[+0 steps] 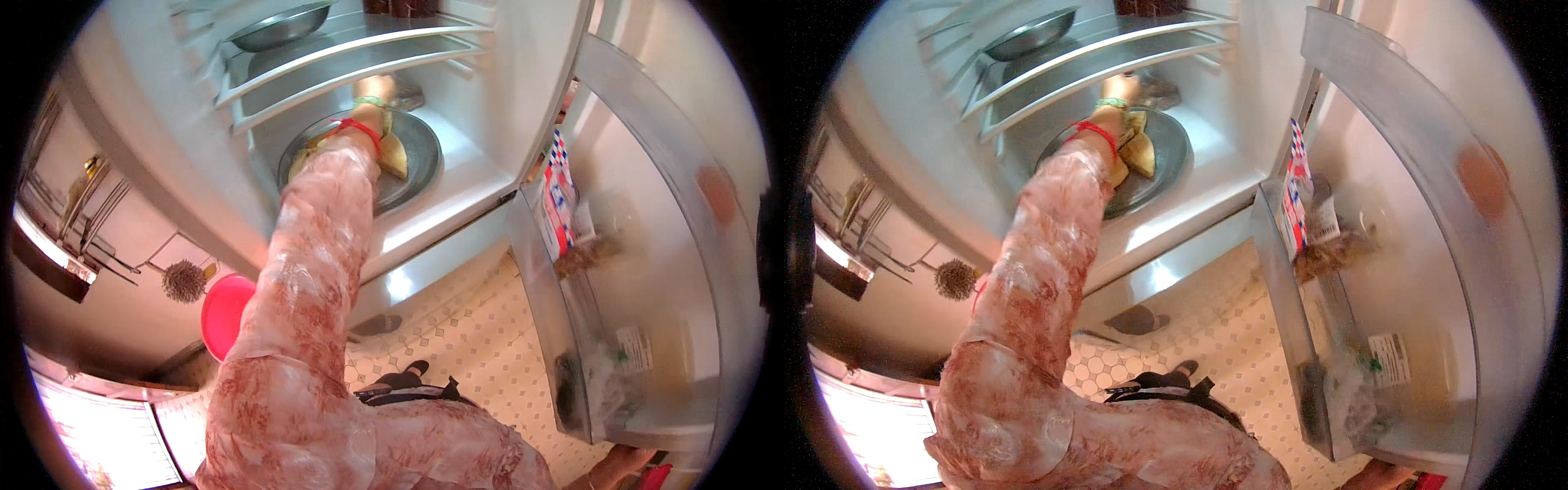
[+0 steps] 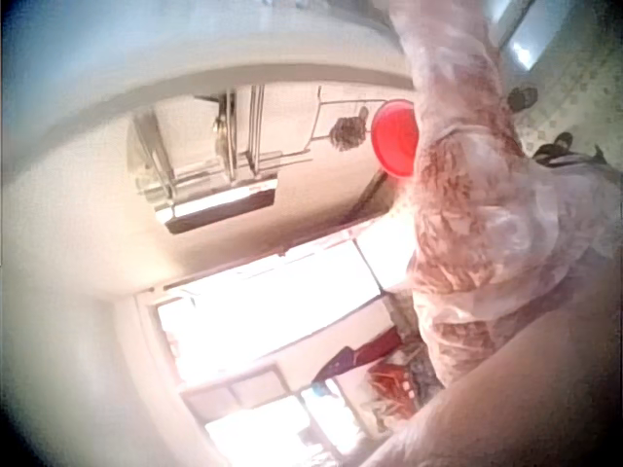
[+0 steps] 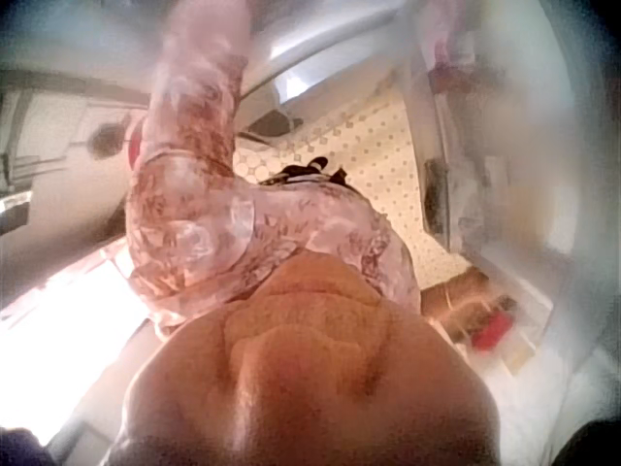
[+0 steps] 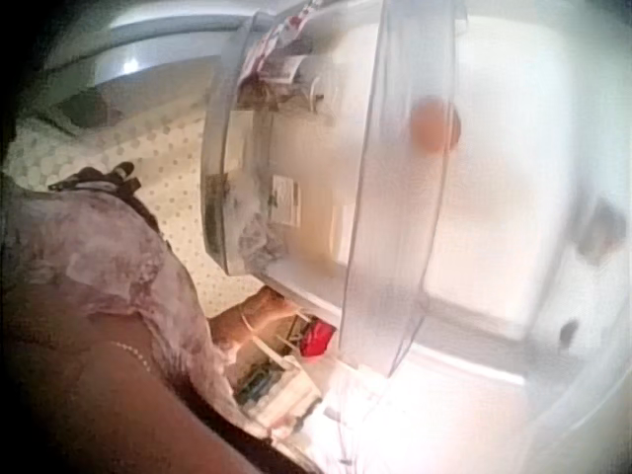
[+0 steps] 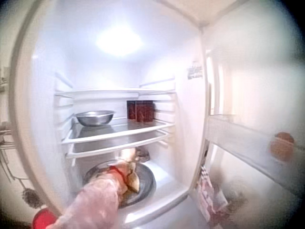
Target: The person sorts small brown root vegetables into a plastic bag on a table outdoors. They then move indoors to a kitchen, open a refrigerator, and place the bag inside. After washing their hands, they return to the outdoor area, pick up a tray of ginger, and carry it into a bedroom, placing it on a bed.
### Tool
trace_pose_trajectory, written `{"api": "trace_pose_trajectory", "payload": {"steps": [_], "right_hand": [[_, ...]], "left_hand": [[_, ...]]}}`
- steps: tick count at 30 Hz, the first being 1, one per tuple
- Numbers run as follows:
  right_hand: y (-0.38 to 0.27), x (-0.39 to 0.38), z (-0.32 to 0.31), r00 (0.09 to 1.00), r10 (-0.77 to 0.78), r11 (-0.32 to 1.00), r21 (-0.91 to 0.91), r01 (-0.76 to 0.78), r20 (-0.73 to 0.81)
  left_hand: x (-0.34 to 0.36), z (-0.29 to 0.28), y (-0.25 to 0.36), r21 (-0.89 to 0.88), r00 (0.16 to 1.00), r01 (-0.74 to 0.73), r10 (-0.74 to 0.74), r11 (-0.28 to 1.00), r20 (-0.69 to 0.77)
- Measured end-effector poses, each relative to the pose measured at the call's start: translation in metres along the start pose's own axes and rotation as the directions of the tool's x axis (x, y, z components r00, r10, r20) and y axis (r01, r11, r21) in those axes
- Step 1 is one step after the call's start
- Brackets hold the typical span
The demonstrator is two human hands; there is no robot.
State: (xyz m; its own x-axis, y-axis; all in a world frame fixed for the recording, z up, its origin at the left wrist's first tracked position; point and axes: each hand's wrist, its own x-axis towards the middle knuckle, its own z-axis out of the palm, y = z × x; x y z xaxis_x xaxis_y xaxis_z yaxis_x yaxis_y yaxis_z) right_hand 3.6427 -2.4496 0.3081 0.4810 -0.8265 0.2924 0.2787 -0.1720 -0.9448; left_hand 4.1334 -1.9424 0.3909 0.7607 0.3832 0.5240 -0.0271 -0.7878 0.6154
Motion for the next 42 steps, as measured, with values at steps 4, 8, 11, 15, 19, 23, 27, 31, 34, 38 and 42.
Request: {"api": "trace_pose_trajectory", "payload": {"steps": [4, 8, 11, 15, 19, 23, 27, 31, 34, 38, 42], "right_hand": [[-0.002, -0.029, -0.033, 0.987, 0.071, 0.97, 0.22, -0.101, 0.142], [0.044, -0.047, -0.069, 0.89, 0.116, 0.755, 0.542, -0.368, 0.441], [-0.02, -0.105, -0.006, 0.73, 0.357, 0.578, 0.476, -0.663, 0.583], [-0.012, -0.094, -0.017, 0.466, 0.068, 0.259, 0.435, -0.862, 0.882], [-0.008, -0.087, -0.043, 0.556, 0.314, 0.296, 0.477, -0.828, 0.77], [0.013, -0.083, -0.067, 0.557, 0.39, 0.297, 0.473, -0.83, 0.733], [0.04, -0.076, -0.095, 0.578, 0.5, 0.248, 0.534, -0.809, 0.644], [0.074, -0.081, -0.107, 0.561, 0.572, 0.287, 0.495, -0.82, 0.598], [0.065, -0.077, -0.089, 0.562, 0.623, 0.303, 0.494, -0.815, 0.544], [0.074, -0.058, -0.099, 0.573, 0.615, 0.242, 0.562, -0.791, 0.541], [0.089, -0.009, -0.128, 0.659, 0.64, 0.287, 0.673, -0.681, 0.395]], "left_hand": [[-0.125, -0.035, 0.097, -0.804, 0.995, -0.06, -0.031, 0.592, -0.096], [-0.305, -0.137, 0.161, -0.938, 0.964, -0.175, 0.247, 0.3, -0.101], [-0.378, -0.208, 0.14, -0.848, 0.896, -0.426, 0.276, 0.316, -0.347], [-0.421, -0.267, 0.127, -0.483, 0.599, -0.801, 0.454, 0.354, -0.66], [-0.434, -0.293, 0.131, 0.015, 0.579, -0.734, 0.638, 0.679, -0.508], [-0.39, -0.286, 0.102, 0.32, 0.618, -0.425, 0.529, 0.847, -0.581], [-0.348, -0.267, 0.081, 0.511, 0.745, -0.099, 0.404, 0.854, -0.53], [-0.318, -0.271, 0.005, 0.668, 0.731, -0.134, 0.528, 0.732, -0.431], [-0.307, -0.301, -0.017, 0.794, 0.484, -0.201, 0.763, 0.573, -0.428], [-0.341, -0.312, 0.03, 0.792, 0.357, -0.136, 0.775, 0.596, -0.522], [-0.389, -0.22, 0.081, 0.622, 0.317, -0.634, 0.888, 0.459, -0.332]]}}
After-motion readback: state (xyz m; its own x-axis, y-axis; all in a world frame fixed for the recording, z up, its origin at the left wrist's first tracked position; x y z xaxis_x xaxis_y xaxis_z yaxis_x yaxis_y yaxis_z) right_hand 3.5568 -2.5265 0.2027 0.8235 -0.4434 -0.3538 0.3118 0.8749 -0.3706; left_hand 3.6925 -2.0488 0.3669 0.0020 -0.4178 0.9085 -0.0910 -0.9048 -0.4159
